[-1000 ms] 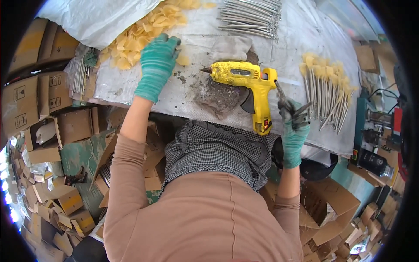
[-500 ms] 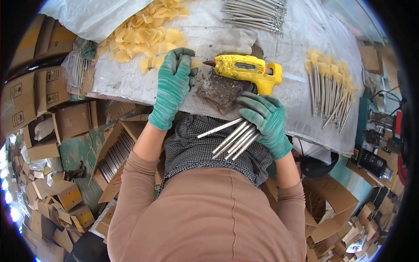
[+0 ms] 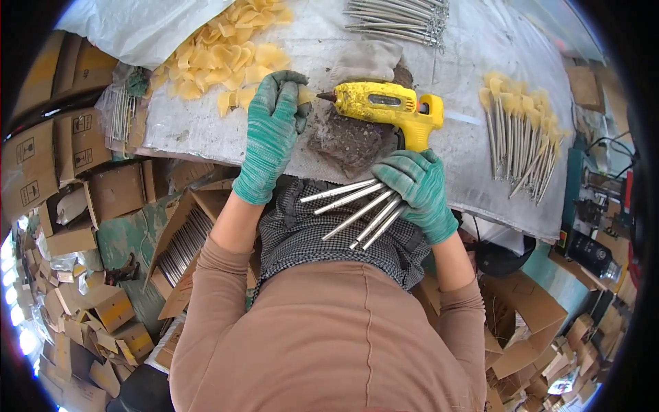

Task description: Gluing plastic decorative components onto wooden sticks using a hot glue gun at a factory workbench.

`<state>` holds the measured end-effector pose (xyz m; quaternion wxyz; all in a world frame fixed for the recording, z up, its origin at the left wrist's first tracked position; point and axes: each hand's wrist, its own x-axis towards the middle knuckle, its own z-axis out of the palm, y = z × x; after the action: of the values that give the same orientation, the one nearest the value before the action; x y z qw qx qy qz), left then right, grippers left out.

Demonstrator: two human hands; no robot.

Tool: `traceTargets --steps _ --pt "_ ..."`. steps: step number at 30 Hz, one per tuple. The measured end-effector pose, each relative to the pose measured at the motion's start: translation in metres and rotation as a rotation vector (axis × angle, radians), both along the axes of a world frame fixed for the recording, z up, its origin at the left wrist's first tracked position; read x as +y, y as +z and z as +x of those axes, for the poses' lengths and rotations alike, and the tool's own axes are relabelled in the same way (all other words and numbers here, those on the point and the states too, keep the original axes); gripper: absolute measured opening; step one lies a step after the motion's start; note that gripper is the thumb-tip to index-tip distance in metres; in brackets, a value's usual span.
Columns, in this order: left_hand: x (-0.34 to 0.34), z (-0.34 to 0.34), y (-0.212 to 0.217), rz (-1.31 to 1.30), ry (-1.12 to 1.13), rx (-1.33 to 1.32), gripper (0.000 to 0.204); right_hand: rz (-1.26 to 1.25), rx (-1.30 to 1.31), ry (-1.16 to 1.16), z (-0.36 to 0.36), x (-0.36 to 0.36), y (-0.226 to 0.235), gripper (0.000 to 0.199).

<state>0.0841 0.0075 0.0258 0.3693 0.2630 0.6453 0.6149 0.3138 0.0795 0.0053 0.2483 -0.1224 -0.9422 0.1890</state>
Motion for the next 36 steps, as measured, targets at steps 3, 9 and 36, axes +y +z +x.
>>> traceTargets --steps 3,9,36 --pt "-0.001 0.002 0.002 0.009 0.044 0.02 0.018 0.001 0.11 0.002 -0.003 -0.001 0.008 0.041" --pt "-0.004 0.009 0.016 0.023 0.026 -0.011 0.017 -0.03 -0.069 -0.352 -0.005 -0.009 0.018 0.054" --pt "0.007 -0.088 -0.052 -0.52 0.248 1.548 0.017 -0.575 0.546 -0.816 0.061 0.035 -0.02 0.032"
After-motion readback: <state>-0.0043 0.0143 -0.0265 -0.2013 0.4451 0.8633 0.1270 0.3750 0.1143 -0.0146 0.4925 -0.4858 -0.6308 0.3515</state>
